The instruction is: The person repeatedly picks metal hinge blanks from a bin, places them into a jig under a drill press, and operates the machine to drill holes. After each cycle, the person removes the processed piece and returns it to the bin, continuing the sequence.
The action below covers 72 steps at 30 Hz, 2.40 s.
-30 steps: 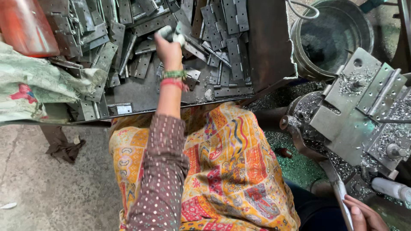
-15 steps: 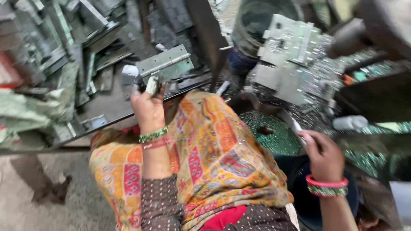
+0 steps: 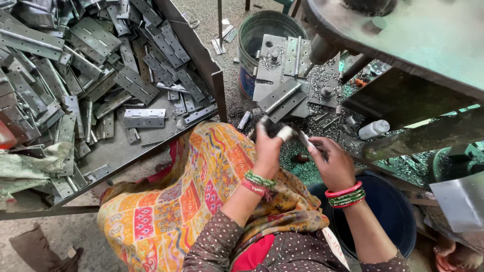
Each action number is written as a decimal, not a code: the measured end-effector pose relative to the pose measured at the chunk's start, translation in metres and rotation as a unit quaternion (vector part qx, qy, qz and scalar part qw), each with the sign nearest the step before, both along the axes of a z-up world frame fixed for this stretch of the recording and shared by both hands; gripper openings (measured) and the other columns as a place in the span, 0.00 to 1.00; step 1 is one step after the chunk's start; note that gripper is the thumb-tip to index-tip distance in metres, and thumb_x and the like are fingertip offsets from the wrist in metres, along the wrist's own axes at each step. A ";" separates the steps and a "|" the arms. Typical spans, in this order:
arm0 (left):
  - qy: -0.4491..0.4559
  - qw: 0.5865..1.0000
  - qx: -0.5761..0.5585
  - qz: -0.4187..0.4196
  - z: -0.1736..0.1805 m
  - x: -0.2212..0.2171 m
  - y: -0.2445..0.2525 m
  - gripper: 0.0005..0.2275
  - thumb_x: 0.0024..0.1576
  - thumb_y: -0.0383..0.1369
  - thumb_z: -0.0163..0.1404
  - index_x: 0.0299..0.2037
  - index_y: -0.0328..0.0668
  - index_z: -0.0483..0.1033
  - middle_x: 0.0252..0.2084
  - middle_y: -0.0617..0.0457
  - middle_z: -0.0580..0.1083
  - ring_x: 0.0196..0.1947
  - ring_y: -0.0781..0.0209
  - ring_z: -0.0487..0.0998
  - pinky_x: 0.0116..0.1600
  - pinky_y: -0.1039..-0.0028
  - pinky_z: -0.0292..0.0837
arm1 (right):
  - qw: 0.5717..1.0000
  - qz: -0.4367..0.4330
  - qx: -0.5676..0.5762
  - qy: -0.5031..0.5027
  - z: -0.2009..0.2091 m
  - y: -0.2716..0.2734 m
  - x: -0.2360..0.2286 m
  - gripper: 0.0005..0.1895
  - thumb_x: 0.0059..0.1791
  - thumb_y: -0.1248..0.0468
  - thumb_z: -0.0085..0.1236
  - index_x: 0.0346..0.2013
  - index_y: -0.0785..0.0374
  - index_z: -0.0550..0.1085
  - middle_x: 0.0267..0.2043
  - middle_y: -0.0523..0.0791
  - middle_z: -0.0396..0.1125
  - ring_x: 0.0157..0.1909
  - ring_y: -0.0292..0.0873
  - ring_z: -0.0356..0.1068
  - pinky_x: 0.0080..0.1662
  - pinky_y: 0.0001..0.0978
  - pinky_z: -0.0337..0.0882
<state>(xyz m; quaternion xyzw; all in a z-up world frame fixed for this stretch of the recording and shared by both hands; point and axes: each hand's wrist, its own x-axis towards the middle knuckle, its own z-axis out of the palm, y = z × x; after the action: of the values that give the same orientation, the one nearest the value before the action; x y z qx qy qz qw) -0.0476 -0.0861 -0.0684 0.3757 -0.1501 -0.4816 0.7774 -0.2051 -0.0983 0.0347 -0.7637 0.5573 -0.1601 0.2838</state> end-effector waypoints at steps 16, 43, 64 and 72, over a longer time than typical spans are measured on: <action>-0.834 0.524 0.130 0.114 0.052 0.032 -0.014 0.22 0.66 0.45 0.41 0.54 0.35 0.78 0.65 0.46 0.71 0.63 0.49 0.73 0.78 0.49 0.40 | 0.907 0.146 0.084 0.385 -0.001 -0.034 0.020 0.29 0.49 0.41 0.57 0.48 0.63 0.69 0.38 0.56 0.76 0.41 0.60 0.77 0.44 0.53 0.75; -0.843 0.518 0.107 0.103 0.041 0.025 -0.035 0.13 0.58 0.30 0.45 0.46 0.30 0.80 0.57 0.45 0.75 0.54 0.51 0.76 0.79 0.54 0.44 | 0.956 0.086 0.060 0.273 -0.110 -0.011 -0.029 0.29 0.48 0.45 0.60 0.44 0.68 0.64 0.27 0.60 0.72 0.32 0.66 0.74 0.36 0.57 0.73; -0.854 0.485 0.127 0.138 0.025 0.021 -0.074 0.14 0.60 0.33 0.46 0.47 0.32 0.81 0.58 0.41 0.75 0.57 0.47 0.75 0.78 0.52 0.42 | 0.947 0.104 0.084 0.293 -0.068 -0.029 -0.019 0.32 0.47 0.38 0.58 0.42 0.65 0.65 0.31 0.58 0.74 0.36 0.62 0.76 0.38 0.54 0.74; -0.853 0.493 0.126 0.118 0.026 0.020 -0.079 0.13 0.60 0.32 0.46 0.46 0.31 0.81 0.57 0.41 0.75 0.55 0.48 0.76 0.78 0.52 0.43 | 0.990 0.016 0.009 0.137 -0.165 0.033 -0.033 0.24 0.48 0.50 0.56 0.46 0.67 0.64 0.27 0.60 0.72 0.31 0.65 0.74 0.33 0.57 0.73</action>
<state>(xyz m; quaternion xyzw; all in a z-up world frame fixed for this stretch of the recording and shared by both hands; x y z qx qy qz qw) -0.0279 -0.1650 -0.0425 0.7113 -0.6323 0.1560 0.2644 -0.2382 -0.0655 -0.1306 -0.7845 0.5802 -0.0439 0.2142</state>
